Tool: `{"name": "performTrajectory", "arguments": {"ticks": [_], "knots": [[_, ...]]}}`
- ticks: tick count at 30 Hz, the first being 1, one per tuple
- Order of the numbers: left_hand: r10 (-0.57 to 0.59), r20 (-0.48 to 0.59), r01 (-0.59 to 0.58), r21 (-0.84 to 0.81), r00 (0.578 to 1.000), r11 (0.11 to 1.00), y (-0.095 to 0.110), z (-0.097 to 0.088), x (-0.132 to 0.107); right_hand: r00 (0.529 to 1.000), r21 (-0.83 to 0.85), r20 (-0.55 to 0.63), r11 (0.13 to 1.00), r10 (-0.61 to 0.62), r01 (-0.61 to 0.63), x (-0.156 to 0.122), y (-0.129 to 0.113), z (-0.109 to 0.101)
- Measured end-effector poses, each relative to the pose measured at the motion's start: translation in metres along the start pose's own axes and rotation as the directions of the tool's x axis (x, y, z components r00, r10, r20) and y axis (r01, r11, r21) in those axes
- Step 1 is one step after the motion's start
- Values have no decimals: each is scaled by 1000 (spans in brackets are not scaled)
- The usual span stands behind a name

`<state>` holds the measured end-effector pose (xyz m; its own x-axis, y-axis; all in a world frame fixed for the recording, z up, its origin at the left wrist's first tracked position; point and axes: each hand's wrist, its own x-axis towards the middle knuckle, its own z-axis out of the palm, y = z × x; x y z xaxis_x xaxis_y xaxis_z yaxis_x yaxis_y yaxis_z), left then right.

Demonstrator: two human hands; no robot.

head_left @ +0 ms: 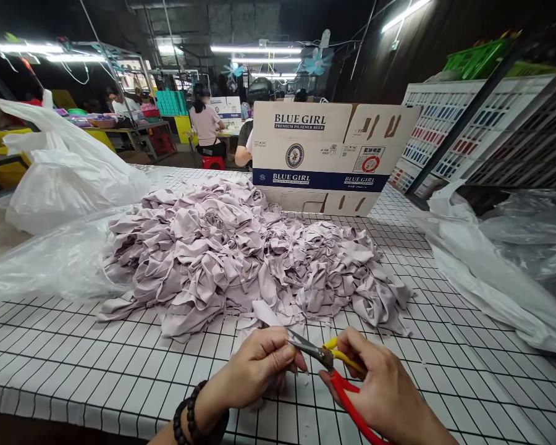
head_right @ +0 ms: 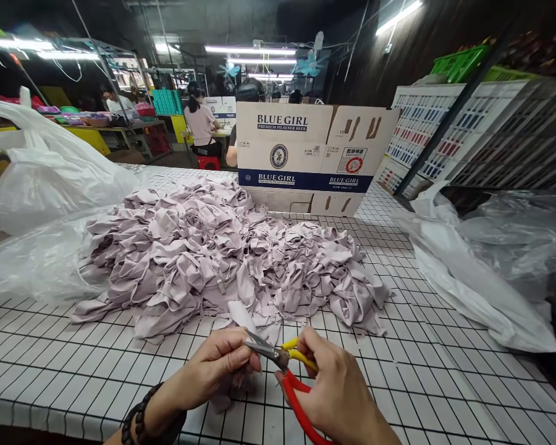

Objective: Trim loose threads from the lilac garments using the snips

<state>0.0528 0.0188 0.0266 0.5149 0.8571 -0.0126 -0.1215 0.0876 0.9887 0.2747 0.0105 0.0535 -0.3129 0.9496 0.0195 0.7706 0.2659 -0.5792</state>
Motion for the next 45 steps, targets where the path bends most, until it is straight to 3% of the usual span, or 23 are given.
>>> {"name": "performTrajectory", "arguments": {"ticks": [11, 18, 27, 34, 45], "knots": [[8, 10, -8, 34, 1000, 999, 5, -2, -4, 997, -129, 19, 988, -78, 79, 8, -2, 6], [-3, 16, 2, 10, 1000, 1000, 6, -4, -5, 986, -178, -48, 973, -157, 146, 9, 5, 11], [5, 10, -4, -61, 1000, 998, 3, -4, -3, 986, -126, -48, 980, -160, 153, 11, 6, 12], [0, 8, 0, 3, 1000, 1000, 5, -6, -5, 979, -108, -6, 973, -206, 204, 10, 0, 9], [-33, 13, 32, 34, 999, 999, 6, -5, -7, 959, -172, -79, 951, -274, 257, 10, 1, 7]]}}
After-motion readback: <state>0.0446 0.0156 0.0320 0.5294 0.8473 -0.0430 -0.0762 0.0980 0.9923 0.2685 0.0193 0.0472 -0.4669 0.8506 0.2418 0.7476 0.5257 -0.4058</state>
